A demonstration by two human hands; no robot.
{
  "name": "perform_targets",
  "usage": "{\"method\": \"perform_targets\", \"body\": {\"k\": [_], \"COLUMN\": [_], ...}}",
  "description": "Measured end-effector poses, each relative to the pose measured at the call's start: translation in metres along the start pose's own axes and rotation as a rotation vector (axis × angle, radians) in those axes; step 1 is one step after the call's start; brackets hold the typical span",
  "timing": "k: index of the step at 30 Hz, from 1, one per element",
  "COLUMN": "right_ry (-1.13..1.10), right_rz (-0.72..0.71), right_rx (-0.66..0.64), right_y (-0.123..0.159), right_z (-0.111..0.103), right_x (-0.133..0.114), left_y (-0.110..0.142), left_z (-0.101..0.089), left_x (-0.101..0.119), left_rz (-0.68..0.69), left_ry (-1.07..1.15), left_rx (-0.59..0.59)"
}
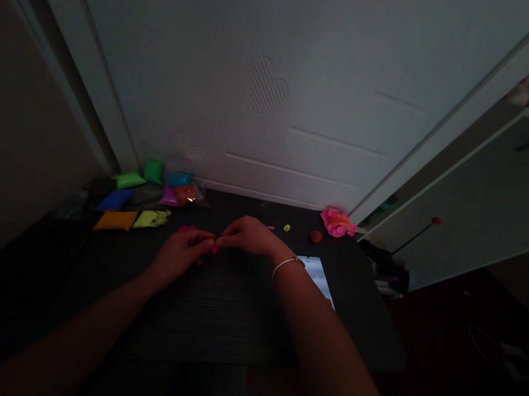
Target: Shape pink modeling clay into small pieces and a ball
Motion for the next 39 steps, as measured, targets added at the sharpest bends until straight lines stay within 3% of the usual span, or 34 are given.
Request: {"method": "perform_targets", "body": {"k": [4, 9, 18, 25, 29, 39], "right_ry": [-0.089, -0.045, -0.130, -0.248, -0.282, -0.299], "right_rz": [-0.033, -0.045, 0.036, -0.006, -0.054, -0.033], "right_rx": [0.047, 0.050, -0.019, 0.168, 0.248, 0.269], "right_y": [0.000, -0.001, 0.006, 0.005, 0.001, 0.000], "right_z": [-0.002, -0.002, 0.002, -0.010, -0.012, -0.011], "right_x": [-0.007, -0.010, -0.008, -0.011, -0.011, -0.009], "left_y": [0.000, 0.000, 0.000, -0.001, 0.000, 0.000], "left_z": [0.003, 0.009, 0.009, 0.002, 0.004, 0.006], "left_x": [-0.001, -0.006, -0.009, -0.014, -0.012, -0.013], "left_rz": [-0.026, -0.085, -0.128, -0.167, -0.154, -0.142], "left_ry": [0.128, 0.250, 0.271, 0.480, 0.514, 0.483], "left_rx": [-0.059, -0.127, -0.140, -0.054, -0.082, -0.077]}}
Point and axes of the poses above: each hand's wrist, its own y-axis away from the middle knuckle, its own z-axis out of the palm, x = y × z, the point moved 10 cm from there along -y, towards the middle knuckle, and after that the axes turned 11 degrees about -z, right-handed, at the moved point
